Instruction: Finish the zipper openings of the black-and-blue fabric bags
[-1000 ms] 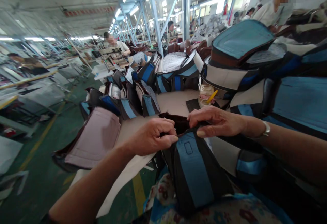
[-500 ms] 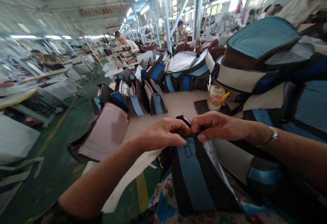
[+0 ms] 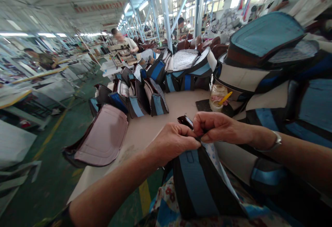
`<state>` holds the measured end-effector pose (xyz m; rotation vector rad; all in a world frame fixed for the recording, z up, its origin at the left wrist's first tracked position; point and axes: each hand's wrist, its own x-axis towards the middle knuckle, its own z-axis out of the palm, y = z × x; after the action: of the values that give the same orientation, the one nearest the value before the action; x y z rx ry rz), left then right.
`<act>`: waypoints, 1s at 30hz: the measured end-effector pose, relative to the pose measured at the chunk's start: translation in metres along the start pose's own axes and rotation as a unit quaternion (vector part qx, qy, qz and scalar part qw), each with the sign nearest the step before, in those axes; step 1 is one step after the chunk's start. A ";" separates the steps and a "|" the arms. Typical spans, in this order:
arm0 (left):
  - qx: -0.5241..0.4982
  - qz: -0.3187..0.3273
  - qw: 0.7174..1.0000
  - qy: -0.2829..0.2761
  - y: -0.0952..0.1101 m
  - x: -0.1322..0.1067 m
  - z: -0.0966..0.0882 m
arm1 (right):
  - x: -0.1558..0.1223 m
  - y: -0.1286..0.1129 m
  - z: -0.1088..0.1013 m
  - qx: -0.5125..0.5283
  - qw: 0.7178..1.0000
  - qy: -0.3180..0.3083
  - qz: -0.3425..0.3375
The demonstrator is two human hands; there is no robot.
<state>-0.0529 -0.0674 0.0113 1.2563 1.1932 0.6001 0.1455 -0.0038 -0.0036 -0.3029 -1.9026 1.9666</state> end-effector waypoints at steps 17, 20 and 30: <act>0.020 0.013 1.000 -0.007 -0.007 0.007 0.003 | -0.007 0.003 0.010 -0.170 0.979 0.112 0.019; 0.018 0.005 1.000 -0.007 -0.006 0.007 0.005 | -0.008 0.003 0.012 -0.205 0.970 0.129 0.017; -0.012 0.004 0.999 -0.050 -0.004 0.009 0.001 | -0.012 0.004 0.006 -0.141 0.986 0.086 0.037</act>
<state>-0.0495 -0.0608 0.0043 1.2565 1.0952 0.5506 0.1528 -0.0146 -0.0081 -0.6097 -2.0772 1.6509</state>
